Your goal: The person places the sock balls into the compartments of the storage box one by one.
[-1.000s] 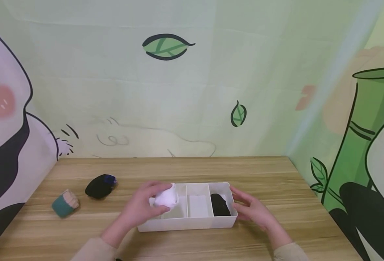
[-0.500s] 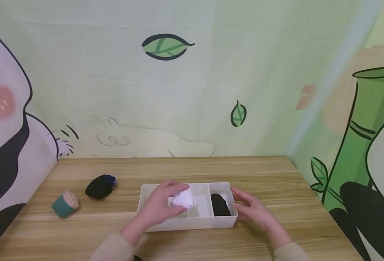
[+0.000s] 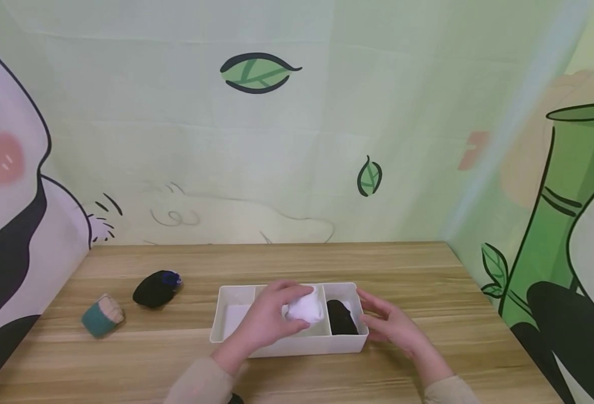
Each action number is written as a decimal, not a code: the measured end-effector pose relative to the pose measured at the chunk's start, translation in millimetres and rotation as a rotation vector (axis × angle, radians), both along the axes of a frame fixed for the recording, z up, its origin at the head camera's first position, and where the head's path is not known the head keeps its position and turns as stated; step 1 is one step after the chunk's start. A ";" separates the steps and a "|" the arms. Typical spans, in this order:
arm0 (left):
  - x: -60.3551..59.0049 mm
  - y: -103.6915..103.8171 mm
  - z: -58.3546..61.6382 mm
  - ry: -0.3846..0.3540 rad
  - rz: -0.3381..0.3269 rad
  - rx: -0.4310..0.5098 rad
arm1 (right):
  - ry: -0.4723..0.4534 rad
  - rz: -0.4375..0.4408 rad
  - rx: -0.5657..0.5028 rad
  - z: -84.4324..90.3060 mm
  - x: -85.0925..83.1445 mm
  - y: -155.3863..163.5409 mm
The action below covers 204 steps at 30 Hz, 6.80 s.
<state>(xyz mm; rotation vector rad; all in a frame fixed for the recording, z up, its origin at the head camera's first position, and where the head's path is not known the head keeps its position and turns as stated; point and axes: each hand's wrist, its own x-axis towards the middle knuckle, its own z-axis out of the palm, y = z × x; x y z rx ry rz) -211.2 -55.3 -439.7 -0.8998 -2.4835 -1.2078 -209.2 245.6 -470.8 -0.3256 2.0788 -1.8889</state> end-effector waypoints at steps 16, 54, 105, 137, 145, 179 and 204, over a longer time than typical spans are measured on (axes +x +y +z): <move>-5.3 13.8 -6.2 0.024 0.020 -0.034 | 0.005 -0.001 0.002 0.2 -0.5 0.1; -5.0 -15.1 14.7 -0.035 0.081 0.049 | 0.007 -0.023 -0.005 -2.3 -0.9 -0.4; -22.3 -141.5 -11.3 -0.103 0.372 0.056 | -0.001 -0.031 0.005 -2.2 -0.8 -0.6; -7.2 -255.7 -9.8 -0.104 0.540 -0.019 | -0.001 -0.029 -0.010 -0.8 1.1 -3.4; 0.2 -273.1 -14.4 -0.057 0.564 -0.043 | 0.006 -0.035 0.004 -0.6 1.9 -3.5; 1.4 -319.4 -49.5 -0.224 0.548 -0.146 | -0.010 -0.048 0.008 -3.0 1.5 -2.1; 4.0 -319.2 -45.7 -0.360 0.570 -0.237 | -0.015 -0.050 -0.015 -5.1 -0.4 -2.4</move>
